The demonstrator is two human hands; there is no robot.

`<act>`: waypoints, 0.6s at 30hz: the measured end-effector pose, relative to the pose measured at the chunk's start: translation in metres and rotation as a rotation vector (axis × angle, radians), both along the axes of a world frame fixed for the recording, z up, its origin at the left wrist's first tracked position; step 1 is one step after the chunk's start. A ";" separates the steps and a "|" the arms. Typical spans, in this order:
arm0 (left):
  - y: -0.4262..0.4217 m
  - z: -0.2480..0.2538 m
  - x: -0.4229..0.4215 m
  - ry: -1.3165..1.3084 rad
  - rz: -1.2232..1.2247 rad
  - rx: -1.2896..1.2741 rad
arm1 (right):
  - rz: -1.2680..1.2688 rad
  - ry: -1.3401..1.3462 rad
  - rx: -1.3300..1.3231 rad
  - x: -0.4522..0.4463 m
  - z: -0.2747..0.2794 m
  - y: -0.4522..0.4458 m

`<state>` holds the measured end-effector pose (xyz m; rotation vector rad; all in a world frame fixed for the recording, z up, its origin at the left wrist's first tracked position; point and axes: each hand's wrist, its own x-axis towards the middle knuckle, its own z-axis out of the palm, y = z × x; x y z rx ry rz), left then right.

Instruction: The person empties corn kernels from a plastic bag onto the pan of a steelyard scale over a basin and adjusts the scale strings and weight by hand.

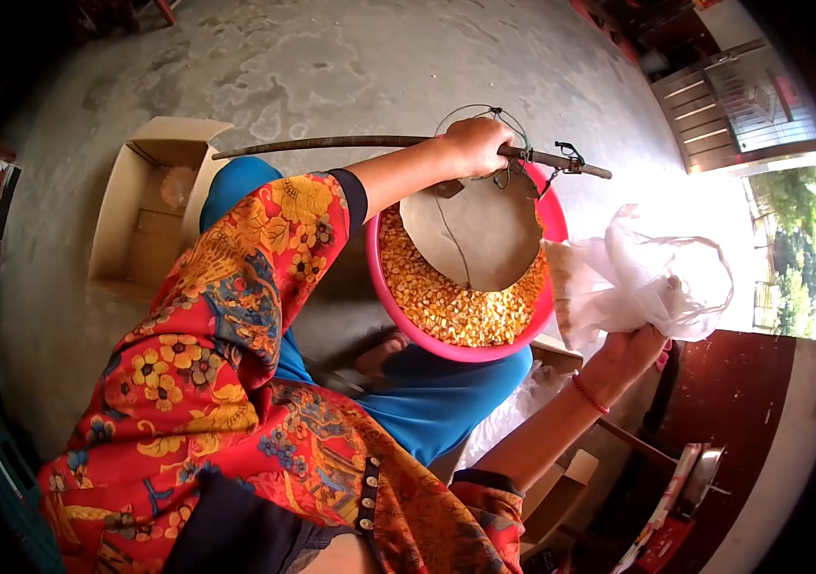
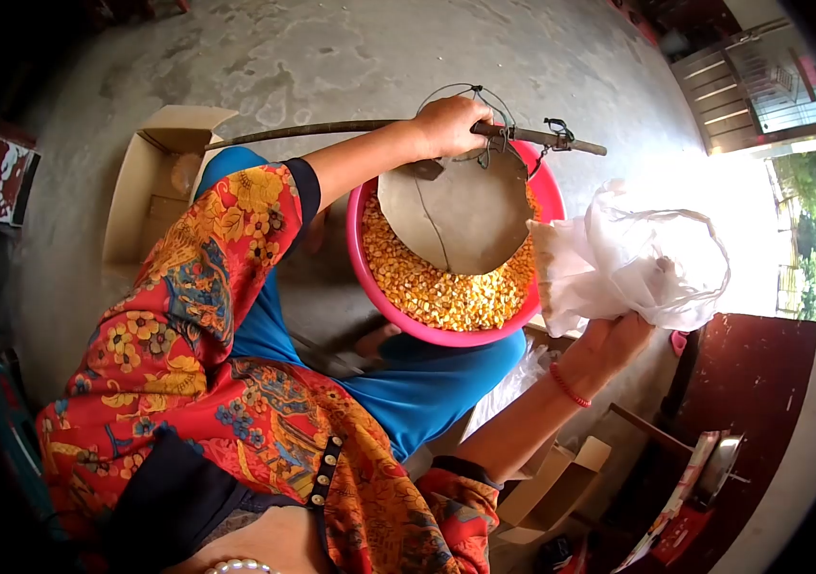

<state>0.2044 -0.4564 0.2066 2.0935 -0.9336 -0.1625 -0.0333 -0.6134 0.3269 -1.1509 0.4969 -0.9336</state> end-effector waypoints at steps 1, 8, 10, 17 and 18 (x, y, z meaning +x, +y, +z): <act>-0.002 -0.007 0.001 -0.036 0.012 0.054 | 0.001 0.001 -0.002 0.000 -0.005 -0.005; -0.009 -0.025 -0.003 -0.110 0.040 0.194 | 0.133 -0.151 0.134 0.035 -0.027 0.009; -0.013 -0.025 -0.004 -0.265 0.083 0.308 | 0.184 -0.104 0.053 0.042 -0.039 0.020; 0.012 -0.012 -0.015 -0.179 0.084 0.261 | 0.374 0.441 -0.302 0.019 -0.079 0.044; 0.021 -0.003 -0.022 -0.275 0.061 0.222 | 0.374 0.442 -0.300 0.013 -0.076 0.044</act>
